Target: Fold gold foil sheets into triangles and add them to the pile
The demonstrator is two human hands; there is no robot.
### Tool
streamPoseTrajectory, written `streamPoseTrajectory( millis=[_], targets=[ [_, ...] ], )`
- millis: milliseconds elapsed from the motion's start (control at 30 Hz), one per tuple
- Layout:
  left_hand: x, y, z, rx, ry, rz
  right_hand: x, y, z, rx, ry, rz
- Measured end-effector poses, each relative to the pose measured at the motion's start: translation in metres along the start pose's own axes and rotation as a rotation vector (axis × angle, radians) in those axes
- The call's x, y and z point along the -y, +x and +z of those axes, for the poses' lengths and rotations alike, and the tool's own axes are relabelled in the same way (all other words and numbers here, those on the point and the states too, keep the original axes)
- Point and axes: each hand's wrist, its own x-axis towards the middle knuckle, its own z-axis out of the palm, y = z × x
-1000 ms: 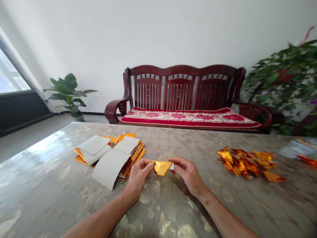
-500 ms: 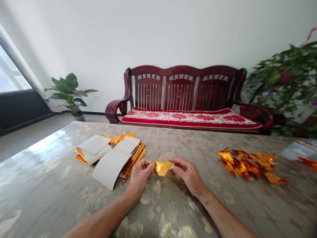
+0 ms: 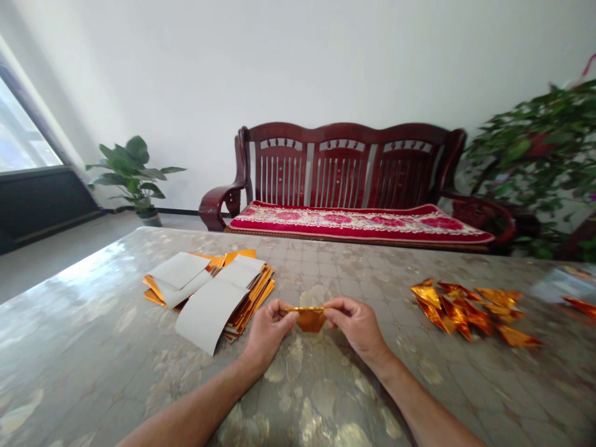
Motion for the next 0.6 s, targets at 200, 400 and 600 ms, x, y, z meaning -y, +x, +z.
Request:
streamPoseTrajectory(
  millis=[200, 400, 600],
  targets=[
    [0.000, 0.002, -0.011, 0.125, 0.268, 0.276, 0.000, 0.000, -0.006, -0.013, -0.075, -0.043],
    [-0.001, 0.004, -0.018, 0.263, 0.447, 0.338, -0.008, 0.001, -0.013, 0.085, -0.090, -0.073],
    [-0.002, 0.004, -0.021, 0.312, 0.504, 0.336, -0.014, 0.003, -0.020, 0.212, -0.115, -0.108]
  ],
)
